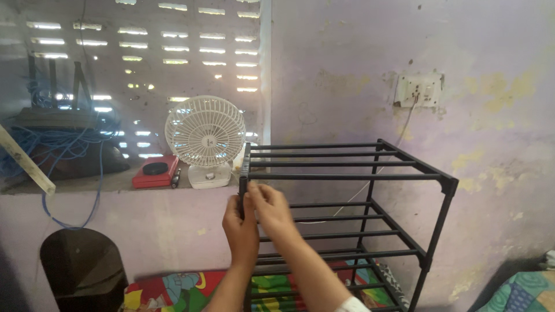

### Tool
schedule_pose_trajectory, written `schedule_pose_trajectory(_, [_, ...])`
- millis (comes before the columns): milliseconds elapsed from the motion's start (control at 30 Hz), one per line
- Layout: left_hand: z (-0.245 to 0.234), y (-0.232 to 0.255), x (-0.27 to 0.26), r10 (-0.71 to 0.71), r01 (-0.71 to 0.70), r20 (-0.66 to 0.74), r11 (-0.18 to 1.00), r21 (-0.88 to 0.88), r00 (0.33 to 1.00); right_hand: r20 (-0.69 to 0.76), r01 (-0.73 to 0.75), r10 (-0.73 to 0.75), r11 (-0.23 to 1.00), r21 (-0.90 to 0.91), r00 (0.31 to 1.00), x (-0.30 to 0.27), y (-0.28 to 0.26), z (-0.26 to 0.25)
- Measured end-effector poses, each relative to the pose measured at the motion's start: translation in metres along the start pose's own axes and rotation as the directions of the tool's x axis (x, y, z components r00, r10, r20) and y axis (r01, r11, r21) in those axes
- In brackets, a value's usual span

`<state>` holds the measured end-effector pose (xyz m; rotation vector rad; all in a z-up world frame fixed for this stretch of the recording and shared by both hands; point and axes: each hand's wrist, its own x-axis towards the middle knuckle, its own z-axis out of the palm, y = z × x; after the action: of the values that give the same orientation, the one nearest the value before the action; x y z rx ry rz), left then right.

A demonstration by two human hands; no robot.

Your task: The person disassembles a black metal shelving unit by hand. They remove the vertical support poles from the horizontal frame sections and place them on the bed.

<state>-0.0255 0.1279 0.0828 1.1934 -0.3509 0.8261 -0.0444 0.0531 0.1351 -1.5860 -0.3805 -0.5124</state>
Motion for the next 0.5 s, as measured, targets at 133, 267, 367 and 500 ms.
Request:
schedule_pose_trajectory(133, [0.006,0.032,-0.024,0.594,-0.460,-0.098,0.707,0.538,0.799,-0.120,0.231,-0.251,0.959,-0.163,0.960,-0.019,-0.005,-0.055])
schedule_pose_trajectory(267, [0.043,0.062,-0.047,0.664,-0.698,0.261,0.564,0.441,0.701,-0.421,0.263,-0.388,0.908,-0.325,0.820,-0.048,-0.014,-0.141])
schedule_pose_trajectory(367, [0.092,0.075,-0.065,0.631,-0.777,0.454,0.517,0.359,0.629,-0.589,0.278,-0.594,0.793,-0.542,0.548,-0.063,-0.013,-0.212])
schedule_pose_trajectory(500, [0.163,0.072,-0.086,0.527,-0.828,0.658,0.477,0.295,0.538,-0.630,0.201,-0.665,0.735,-0.647,0.402,-0.058,0.016,-0.304])
